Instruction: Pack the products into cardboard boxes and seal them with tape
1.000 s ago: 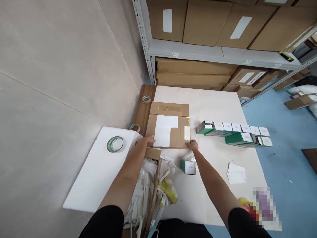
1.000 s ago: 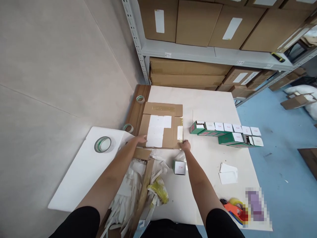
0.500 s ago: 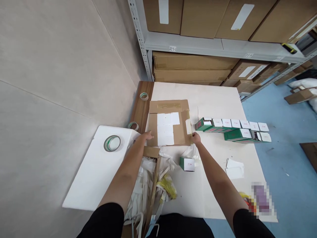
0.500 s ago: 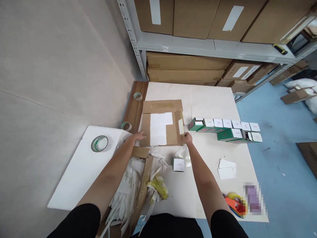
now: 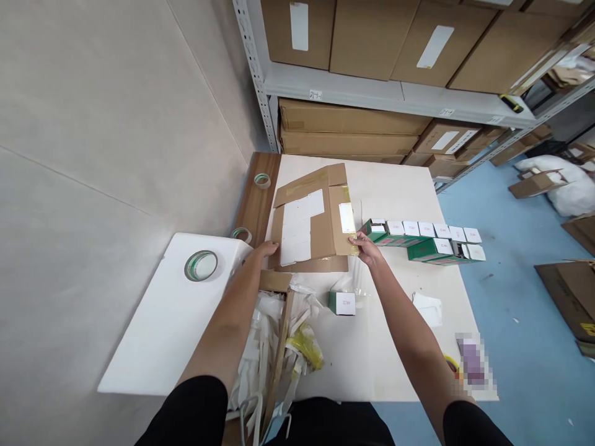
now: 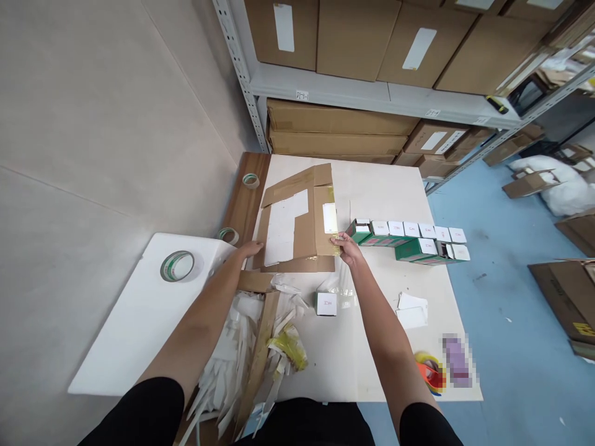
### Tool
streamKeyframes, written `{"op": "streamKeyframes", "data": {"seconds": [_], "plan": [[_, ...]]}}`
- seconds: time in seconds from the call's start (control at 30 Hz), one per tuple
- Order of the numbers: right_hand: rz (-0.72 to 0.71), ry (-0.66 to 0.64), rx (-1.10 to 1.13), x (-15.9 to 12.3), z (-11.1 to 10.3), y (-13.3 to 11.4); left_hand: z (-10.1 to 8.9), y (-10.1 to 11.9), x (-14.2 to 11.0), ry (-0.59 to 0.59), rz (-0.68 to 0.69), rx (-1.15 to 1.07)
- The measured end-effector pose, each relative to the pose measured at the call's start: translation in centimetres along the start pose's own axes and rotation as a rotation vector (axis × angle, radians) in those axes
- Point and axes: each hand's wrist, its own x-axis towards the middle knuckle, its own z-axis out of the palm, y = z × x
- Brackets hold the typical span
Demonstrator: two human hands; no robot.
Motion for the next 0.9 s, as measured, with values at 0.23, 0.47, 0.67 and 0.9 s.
{"op": "streamKeyframes", "data": {"seconds": [0.23, 0.47, 0.67, 0.9], "plan": [[-0.110, -0.023, 0.051, -2.5, -0.1, -5.8, -1.6, 3.2, -2.6, 0.082, -0.068, -0.322], [-0.273, 0.064, -0.060, -6.1, -0.5, -10.9, -3.5, 9.3, -5.9, 0.279, 0.160, -0.513], [-0.493, 0.194, -0.201, -9.6, -1.5, -13.6, -4.8, 15.5, -9.3, 0.356, 0.338, -0.582], [-0.630, 0.373, -0.453, -14.6, -3.1, -14.9, -5.0, 21.6, -17.6, 0.449, 0.658, -0.664]]}}
